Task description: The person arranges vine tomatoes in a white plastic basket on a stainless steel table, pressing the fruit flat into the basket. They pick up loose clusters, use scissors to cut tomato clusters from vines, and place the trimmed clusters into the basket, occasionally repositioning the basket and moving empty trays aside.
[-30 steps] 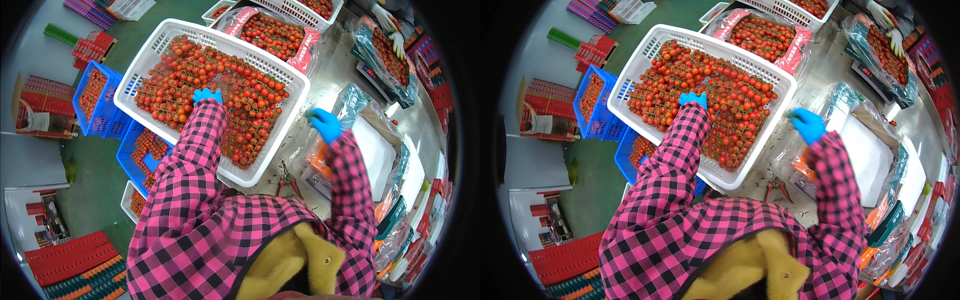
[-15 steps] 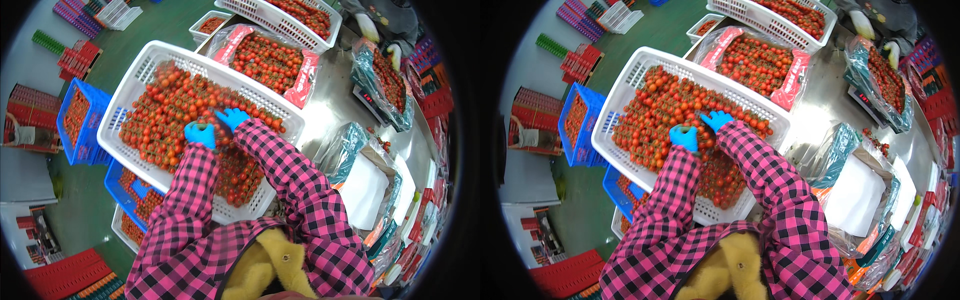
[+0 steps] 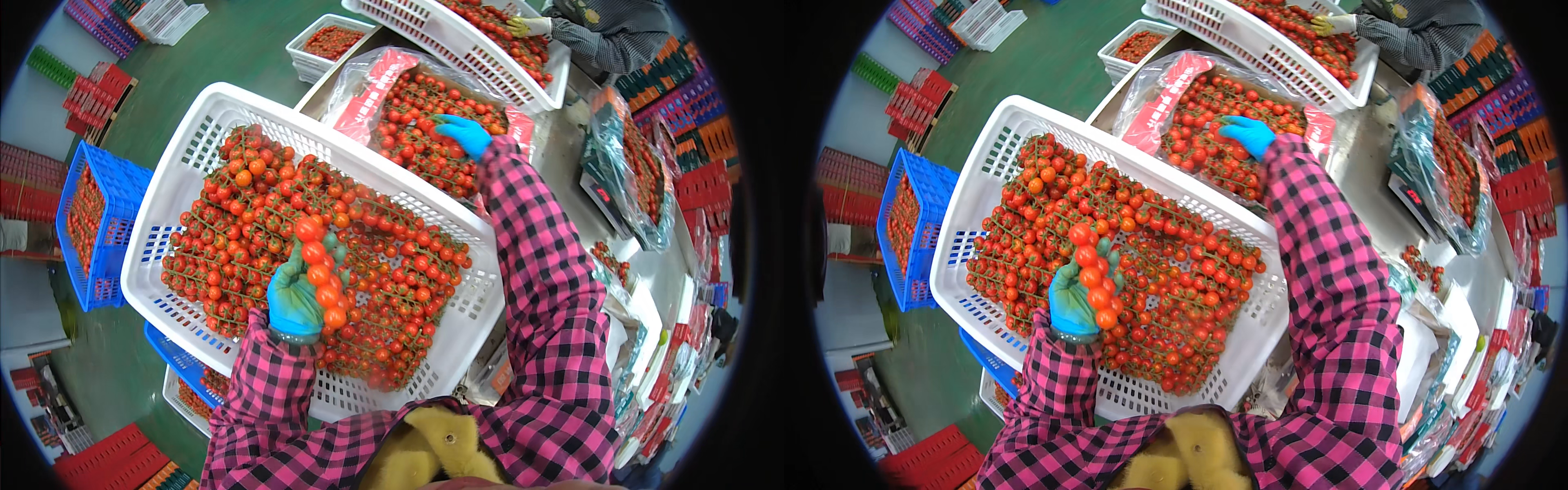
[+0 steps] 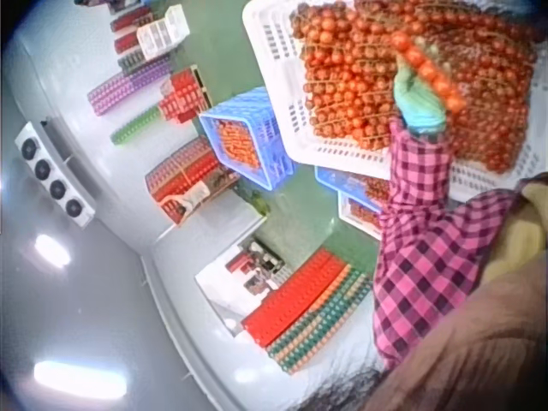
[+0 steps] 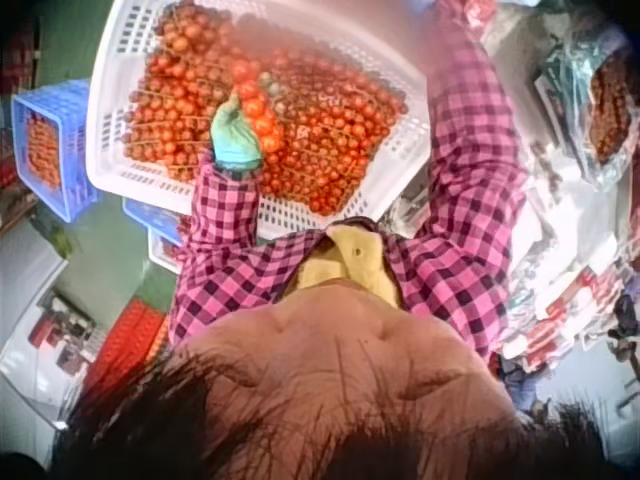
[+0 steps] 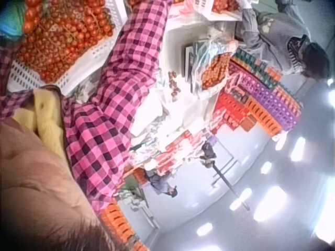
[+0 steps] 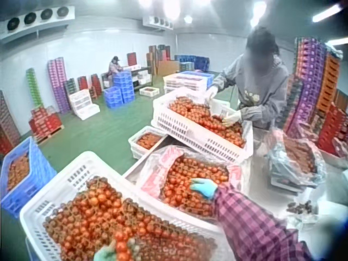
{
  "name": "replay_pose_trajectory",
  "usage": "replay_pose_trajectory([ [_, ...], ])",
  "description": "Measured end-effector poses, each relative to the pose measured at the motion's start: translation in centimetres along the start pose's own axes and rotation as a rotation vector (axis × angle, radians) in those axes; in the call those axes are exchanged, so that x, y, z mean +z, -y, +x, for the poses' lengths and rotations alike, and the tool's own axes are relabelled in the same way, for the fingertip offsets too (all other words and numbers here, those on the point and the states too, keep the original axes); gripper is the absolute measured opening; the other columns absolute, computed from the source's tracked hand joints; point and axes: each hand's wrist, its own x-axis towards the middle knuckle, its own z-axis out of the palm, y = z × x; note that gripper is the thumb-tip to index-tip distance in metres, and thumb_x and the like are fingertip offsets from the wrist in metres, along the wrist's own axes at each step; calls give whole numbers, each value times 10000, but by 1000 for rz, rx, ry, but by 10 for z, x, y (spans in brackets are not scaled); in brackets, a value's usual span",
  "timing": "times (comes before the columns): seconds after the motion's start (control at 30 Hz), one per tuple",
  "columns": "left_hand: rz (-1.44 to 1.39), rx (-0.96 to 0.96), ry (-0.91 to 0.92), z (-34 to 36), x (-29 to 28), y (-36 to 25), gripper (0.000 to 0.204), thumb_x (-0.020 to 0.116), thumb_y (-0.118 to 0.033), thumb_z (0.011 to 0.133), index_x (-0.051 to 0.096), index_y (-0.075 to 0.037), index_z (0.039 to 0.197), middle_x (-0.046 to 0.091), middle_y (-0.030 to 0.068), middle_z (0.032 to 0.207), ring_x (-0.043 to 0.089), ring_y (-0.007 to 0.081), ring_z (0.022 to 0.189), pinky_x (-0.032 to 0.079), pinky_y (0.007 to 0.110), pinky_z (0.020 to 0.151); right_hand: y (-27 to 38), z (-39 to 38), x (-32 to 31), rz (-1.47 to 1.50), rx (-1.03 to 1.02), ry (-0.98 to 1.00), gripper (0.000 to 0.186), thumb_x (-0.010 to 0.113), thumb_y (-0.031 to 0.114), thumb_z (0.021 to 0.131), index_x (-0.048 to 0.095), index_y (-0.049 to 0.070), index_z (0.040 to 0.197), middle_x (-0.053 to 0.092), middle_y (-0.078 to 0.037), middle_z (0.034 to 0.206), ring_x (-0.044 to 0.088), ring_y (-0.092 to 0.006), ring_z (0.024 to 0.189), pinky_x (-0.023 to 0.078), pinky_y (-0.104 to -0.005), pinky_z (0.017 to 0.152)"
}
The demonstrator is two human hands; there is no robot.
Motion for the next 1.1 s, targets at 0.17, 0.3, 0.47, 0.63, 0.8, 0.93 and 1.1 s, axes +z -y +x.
replay_pose_trajectory([
  [0.17, -197, -189, 41, 3, 16, -9, 676, 308, -584, 798, 260, -129, 1297, 420, 195, 1202, 531, 345, 906, 476, 451, 675, -21, 95, 61, -958, -415, -75, 533, 532, 339, 753, 389, 178, 1241, 460, -150, 1182, 489, -301, 1030, 390, -373, 872],
  [0.3, -204, -256, 126, 6, 18, -14, 713, 321, -602, 784, 226, -126, 1306, 400, 217, 1210, 539, 364, 876, 483, 471, 646, -16, 103, 79, -1220, -347, 58, 586, 471, 315, 778, 247, 188, 1305, 298, -144, 1312, 311, -314, 1189, 319, -410, 946],
  [0.47, -144, -289, 271, 6, 18, -9, 851, 372, -675, 716, 131, -135, 1329, 339, 249, 1242, 543, 388, 866, 492, 509, 611, 1, 20, 42, -666, -250, 70, 614, 497, 304, 817, 196, 149, 1329, 329, -136, 1306, 322, -260, 1202, 267, -368, 984],
  [0.63, 136, -305, 253, 10, 38, 2, 716, 434, -610, 735, 354, -92, 1223, 568, 120, 899, 439, 134, 526, 374, 270, 397, -5, -159, -44, -14, -362, 80, 382, 469, 173, 857, 416, 50, 1215, 504, -96, 1132, 486, -157, 1035, 373, -287, 894],
  [0.8, 351, -209, 217, -39, 54, 76, 501, 392, -461, 832, 424, -51, 1118, 464, 6, 714, 364, 89, 496, 319, 218, 401, -43, -421, -153, -92, -251, -435, 342, 443, 202, 868, 466, 49, 1173, 567, -85, 1017, 533, -152, 897, 406, -264, 817],
  [0.93, 330, -523, 531, -95, 90, 215, 523, 422, -456, 829, 373, -108, 1216, 463, 17, 744, 384, 76, 542, 341, 217, 410, -144, -602, -206, 29, -8, -771, 360, 458, 226, 854, 468, 57, 1172, 566, -55, 1007, 528, -122, 854, 400, -242, 791],
  [1.1, 1231, -302, 831, -78, 151, 396, 480, 551, -275, 792, 372, -143, 1218, 520, 41, 916, 485, 93, 654, 439, 238, 511, -267, -623, -230, 22, 5, -589, 400, 437, 228, 859, 401, 93, 1234, 542, -25, 1025, 519, -113, 871, 410, -235, 763],
])
